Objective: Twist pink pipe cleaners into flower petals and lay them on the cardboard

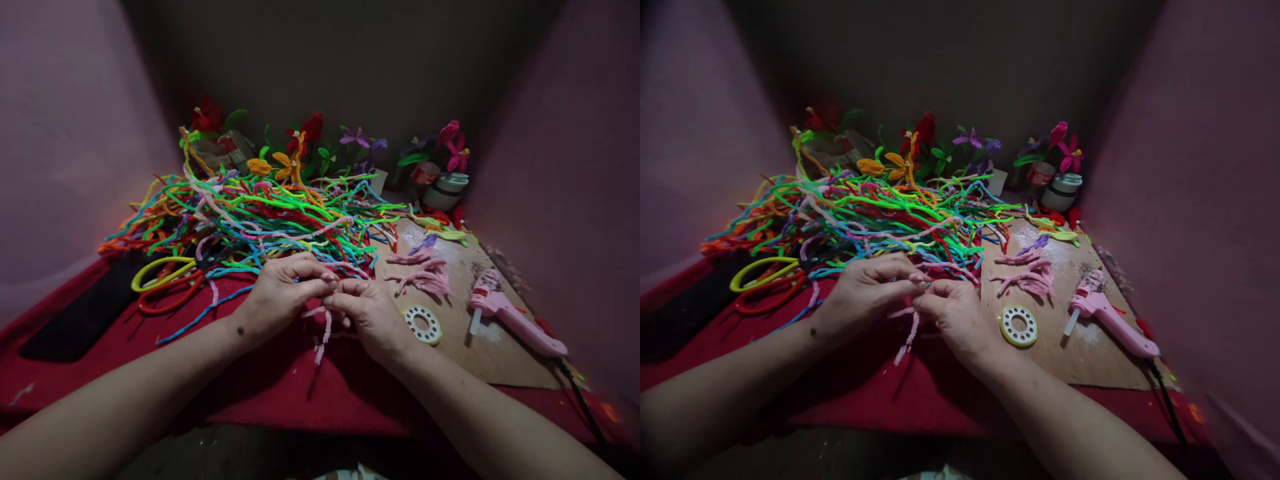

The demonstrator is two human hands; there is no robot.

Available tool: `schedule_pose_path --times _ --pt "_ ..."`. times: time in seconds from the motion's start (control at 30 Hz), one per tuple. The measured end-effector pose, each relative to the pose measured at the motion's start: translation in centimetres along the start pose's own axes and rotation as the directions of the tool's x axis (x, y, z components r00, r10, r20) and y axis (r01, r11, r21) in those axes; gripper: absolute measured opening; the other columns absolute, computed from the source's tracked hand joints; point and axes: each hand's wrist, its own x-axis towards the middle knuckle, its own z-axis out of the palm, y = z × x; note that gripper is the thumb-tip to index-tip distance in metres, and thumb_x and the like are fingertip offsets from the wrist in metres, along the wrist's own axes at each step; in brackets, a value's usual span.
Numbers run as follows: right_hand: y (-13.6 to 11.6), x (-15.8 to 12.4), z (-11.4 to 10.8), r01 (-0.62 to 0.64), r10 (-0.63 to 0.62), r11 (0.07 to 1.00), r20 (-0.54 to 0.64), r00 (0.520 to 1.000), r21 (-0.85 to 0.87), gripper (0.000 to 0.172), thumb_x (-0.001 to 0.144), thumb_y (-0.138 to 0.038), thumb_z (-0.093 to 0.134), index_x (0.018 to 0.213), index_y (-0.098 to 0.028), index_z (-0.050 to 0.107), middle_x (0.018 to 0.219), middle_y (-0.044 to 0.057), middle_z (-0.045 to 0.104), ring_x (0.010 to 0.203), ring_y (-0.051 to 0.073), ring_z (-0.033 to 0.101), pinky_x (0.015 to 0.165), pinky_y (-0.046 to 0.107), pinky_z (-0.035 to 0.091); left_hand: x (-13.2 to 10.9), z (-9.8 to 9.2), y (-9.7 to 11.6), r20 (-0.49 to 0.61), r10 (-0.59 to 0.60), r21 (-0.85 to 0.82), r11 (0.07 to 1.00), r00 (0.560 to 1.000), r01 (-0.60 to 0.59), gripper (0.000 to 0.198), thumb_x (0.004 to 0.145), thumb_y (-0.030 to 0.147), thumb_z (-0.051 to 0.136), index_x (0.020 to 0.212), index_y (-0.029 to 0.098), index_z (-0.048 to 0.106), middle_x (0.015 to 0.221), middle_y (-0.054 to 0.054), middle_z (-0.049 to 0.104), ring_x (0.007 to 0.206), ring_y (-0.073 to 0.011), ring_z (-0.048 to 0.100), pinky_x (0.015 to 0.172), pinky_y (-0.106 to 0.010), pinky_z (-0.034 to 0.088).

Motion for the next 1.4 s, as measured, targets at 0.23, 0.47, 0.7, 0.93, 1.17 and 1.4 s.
schedule_pose_path --times 0.23,0.47,0.7,0.93,1.17,1.4 --pt "-0.2 -0.1 0.1 -0.027 0.024 0.997 0.052 0.998 0.071 0.017 0.065 -0.018 0.06 0.052 -0.014 0.051 0.045 -0.006 0.044 0.041 0.005 0.037 0.043 0.019 0.029 -0.2 0.0 0.2 -0.022 0.208 0.201 0.959 0.978 -0.199 0.015 0.076 0.024 0.058 0.07 0.016 0.069 0.073 -0.004 0.062 0.071 -0.0136 0.057 0.068 -0.022 0.044" --pt "-0.1 -0.1 -0.4 0.026 -0.027 0.998 -0.008 1.0 -0.061 0.027 0.071 -0.035 0.062 0.056 -0.015 0.052 0.049 -0.006 0.043 0.042 0.005 0.035 0.041 0.018 0.027 0.5 -0.8 0.4 0.144 -0.193 -0.095 0.974 0.971 0.207 0.019 0.073 0.033 0.06 0.076 0.015 0.065 0.071 0.0 0.062 0.065 -0.0117 0.054 0.06 -0.021 0.043" --pt "-0.4 -0.1 -0.2 -0.004 -0.001 0.996 -0.053 0.999 -0.092 0.028 0.069 -0.039 0.064 0.059 -0.015 0.055 0.048 -0.006 0.043 0.041 0.005 0.036 0.039 0.018 0.03 0.4 -0.4 0.0 0.175 -0.245 -0.166 0.947 0.953 0.274 0.018 0.07 0.032 0.063 0.071 0.014 0.061 0.066 0.002 0.056 0.059 -0.0088 0.049 0.056 -0.019 0.04" --pt "-0.1 -0.1 -0.2 0.002 -0.021 0.984 -0.102 0.995 -0.18 0.025 0.074 -0.037 0.055 0.06 -0.016 0.055 0.049 -0.005 0.045 0.04 0.007 0.041 0.039 0.019 0.036 -0.2 0.1 0.7 0.15 -0.281 -0.156 0.94 0.948 0.303 0.02 0.072 0.034 0.059 0.072 0.014 0.061 0.06 0.002 0.054 0.05 -0.0081 0.045 0.048 -0.019 0.037" --pt "0.0 -0.1 0.0 0.048 -0.09 0.946 -0.115 0.989 -0.322 0.027 0.076 -0.034 0.048 0.055 -0.017 0.049 0.051 -0.004 0.039 0.045 0.007 0.036 0.042 0.02 0.032 -0.1 0.3 0.2 0.108 -0.117 -0.046 0.991 0.987 0.123 0.021 0.076 0.034 0.056 0.071 0.014 0.062 0.069 0.0 0.058 0.064 -0.0103 0.049 0.06 -0.019 0.04" --pt "0.1 -0.4 0.2 0.197 -0.305 0.828 -0.127 0.944 -0.524 0.029 0.08 -0.03 0.045 0.054 -0.016 0.049 0.052 -0.003 0.038 0.049 0.008 0.033 0.048 0.022 0.027 -0.6 1.0 -0.4 -0.022 0.145 0.248 0.959 0.989 -0.135 0.016 0.08 0.026 0.053 0.071 0.016 0.061 0.068 0.0 0.056 0.067 -0.0109 0.051 0.067 -0.021 0.039"
